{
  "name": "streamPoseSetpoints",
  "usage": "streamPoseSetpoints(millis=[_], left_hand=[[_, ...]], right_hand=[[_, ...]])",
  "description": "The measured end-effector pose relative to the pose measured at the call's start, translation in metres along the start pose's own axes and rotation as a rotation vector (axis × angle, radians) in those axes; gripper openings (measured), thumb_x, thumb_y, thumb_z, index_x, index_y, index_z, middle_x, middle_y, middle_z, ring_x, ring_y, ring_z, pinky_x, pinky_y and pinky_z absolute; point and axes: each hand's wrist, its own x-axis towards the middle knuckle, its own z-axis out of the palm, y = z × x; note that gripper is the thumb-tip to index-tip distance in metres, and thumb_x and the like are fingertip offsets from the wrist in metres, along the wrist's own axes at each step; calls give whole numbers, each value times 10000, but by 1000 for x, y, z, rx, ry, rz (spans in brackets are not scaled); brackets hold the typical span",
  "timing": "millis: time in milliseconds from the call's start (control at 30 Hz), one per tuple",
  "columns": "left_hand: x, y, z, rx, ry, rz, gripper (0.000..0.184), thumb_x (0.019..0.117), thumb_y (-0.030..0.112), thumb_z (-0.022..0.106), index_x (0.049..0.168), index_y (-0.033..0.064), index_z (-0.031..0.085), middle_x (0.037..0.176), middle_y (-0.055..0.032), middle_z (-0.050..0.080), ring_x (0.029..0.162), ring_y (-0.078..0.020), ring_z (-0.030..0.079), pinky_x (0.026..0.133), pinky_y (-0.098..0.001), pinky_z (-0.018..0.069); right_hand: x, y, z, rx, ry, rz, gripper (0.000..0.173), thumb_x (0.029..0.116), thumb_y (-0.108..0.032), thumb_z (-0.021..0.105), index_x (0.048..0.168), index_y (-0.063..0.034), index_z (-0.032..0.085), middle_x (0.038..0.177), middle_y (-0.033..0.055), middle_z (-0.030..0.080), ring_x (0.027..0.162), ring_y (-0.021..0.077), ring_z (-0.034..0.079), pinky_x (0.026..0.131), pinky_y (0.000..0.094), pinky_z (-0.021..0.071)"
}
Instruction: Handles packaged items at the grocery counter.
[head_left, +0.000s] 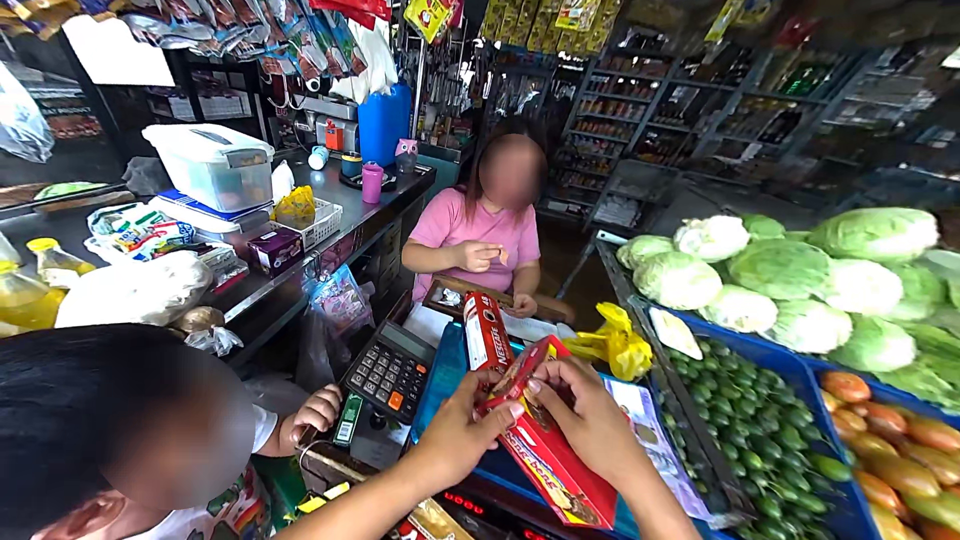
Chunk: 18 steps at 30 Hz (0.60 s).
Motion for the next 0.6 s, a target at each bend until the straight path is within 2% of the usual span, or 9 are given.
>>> streamPoseSetpoints(millis=[167, 300, 400, 500, 567, 600], left_hand=[[0, 0, 0, -2, -1, -5, 524, 1037, 310, 600, 1461, 63, 418, 1250, -135, 623, 1031, -177, 686, 828, -338, 600], [1, 3, -1, 30, -10, -19, 512, 1043, 315, 587, 1462, 74, 422, 1234, -138, 615, 1030, -191, 682, 825, -356, 601], [3, 4, -1, 34, -4, -20, 512, 1053, 324, 569, 1472, 70, 420, 1259, -146, 608, 1064, -206, 675, 842, -381, 600], [2, 4, 0, 24, 16, -15, 500, 1049, 322, 576, 1460, 73, 437, 1255, -141, 610, 1057, -198, 678, 834, -373, 603], [1, 5, 2, 20, 23, -18, 496, 1047, 327, 579, 1454, 77, 443, 1258, -136, 615, 1047, -189, 684, 829, -361, 606], [0, 5, 2, 19, 24, -23, 498, 1046, 326, 581, 1454, 77, 441, 1260, -134, 617, 1046, -184, 684, 827, -357, 605]], right_hand=[[-1, 0, 1, -58, 22, -22, 301, 958, -364, 584, 1022, -91, 693, 975, 46, 638, 953, 179, 606, 832, 339, 502], [-1, -13, -1, -5, -72, -63, 340, 1014, -303, 509, 991, -38, 721, 1029, 108, 658, 1058, 253, 598, 930, 438, 470], [-7, -24, 7, 126, -72, -110, 341, 1028, -269, 459, 920, -60, 707, 1027, 57, 660, 1073, 145, 580, 954, 340, 448], [-7, -20, 7, 259, -39, -59, 279, 1026, -294, 509, 1003, -89, 697, 1022, -12, 637, 994, 16, 583, 879, 195, 479], [-6, -14, 4, 288, 4, -12, 240, 995, -290, 567, 1074, -81, 656, 1002, -21, 638, 901, -4, 607, 782, 161, 509], [-6, -12, 3, 271, 28, 11, 278, 970, -295, 607, 1129, -68, 626, 1005, -9, 643, 882, 15, 619, 761, 175, 520]])
